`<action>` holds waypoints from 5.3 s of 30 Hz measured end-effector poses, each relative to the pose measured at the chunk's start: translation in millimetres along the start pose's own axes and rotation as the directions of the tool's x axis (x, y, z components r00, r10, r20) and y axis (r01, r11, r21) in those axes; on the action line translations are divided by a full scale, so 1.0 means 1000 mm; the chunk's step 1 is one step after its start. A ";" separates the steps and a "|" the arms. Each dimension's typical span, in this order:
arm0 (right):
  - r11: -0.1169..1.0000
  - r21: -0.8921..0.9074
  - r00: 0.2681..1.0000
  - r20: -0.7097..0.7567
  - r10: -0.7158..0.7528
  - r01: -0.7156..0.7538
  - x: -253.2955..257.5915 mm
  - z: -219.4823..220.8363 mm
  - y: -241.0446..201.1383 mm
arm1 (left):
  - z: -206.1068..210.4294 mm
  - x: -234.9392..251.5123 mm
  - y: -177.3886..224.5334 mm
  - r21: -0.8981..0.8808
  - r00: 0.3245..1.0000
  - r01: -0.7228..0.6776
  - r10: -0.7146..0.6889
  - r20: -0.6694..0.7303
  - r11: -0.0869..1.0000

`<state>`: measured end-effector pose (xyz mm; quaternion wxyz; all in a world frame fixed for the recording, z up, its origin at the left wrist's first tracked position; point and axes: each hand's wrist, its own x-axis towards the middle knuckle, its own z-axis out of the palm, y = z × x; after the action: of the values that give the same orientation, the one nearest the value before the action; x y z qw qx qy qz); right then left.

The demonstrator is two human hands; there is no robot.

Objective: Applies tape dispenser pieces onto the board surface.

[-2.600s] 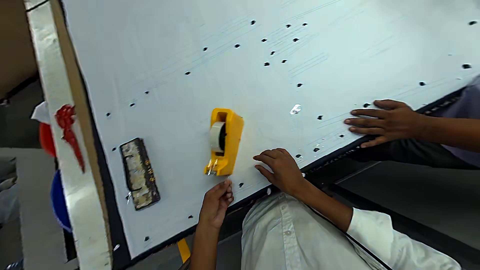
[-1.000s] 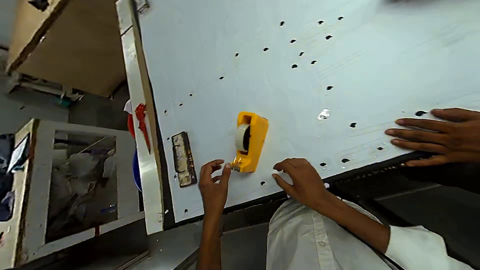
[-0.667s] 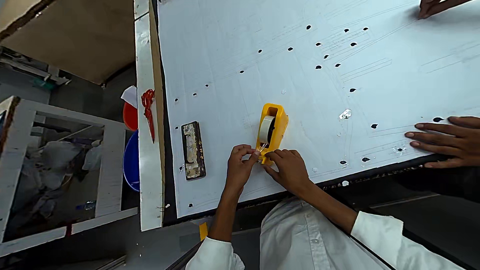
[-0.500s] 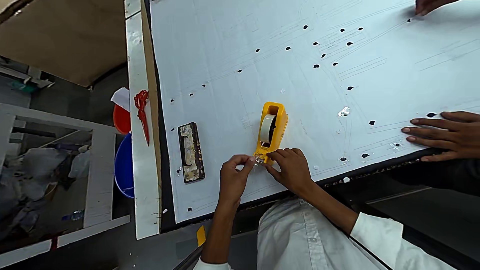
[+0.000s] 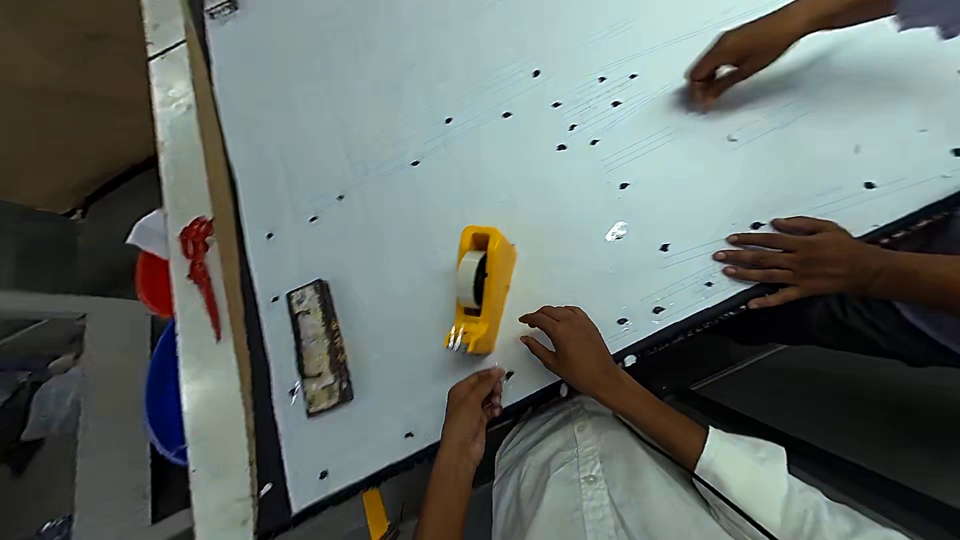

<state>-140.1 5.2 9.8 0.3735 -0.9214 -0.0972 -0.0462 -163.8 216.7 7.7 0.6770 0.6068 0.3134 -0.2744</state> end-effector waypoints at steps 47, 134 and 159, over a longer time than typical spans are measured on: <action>0.988 -0.129 0.996 -0.001 -0.091 0.090 0.024 0.046 -0.051 | -0.021 -0.030 0.084 0.541 0.830 -0.468 0.557 -0.001 0.699; 0.991 -0.008 0.979 -0.157 0.129 -0.132 0.075 -0.065 0.106 | 0.085 0.002 0.011 0.215 0.939 -0.336 0.307 0.156 0.917; 0.946 -0.290 0.989 -0.011 0.147 -0.144 0.124 -0.092 0.227 | 0.235 0.102 0.169 0.741 0.732 -0.552 0.648 0.212 0.381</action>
<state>28.4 -200.7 -59.0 0.2363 -0.9710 -0.0234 -0.0272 51.6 2.8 55.8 0.3866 0.9180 -0.0373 -0.0808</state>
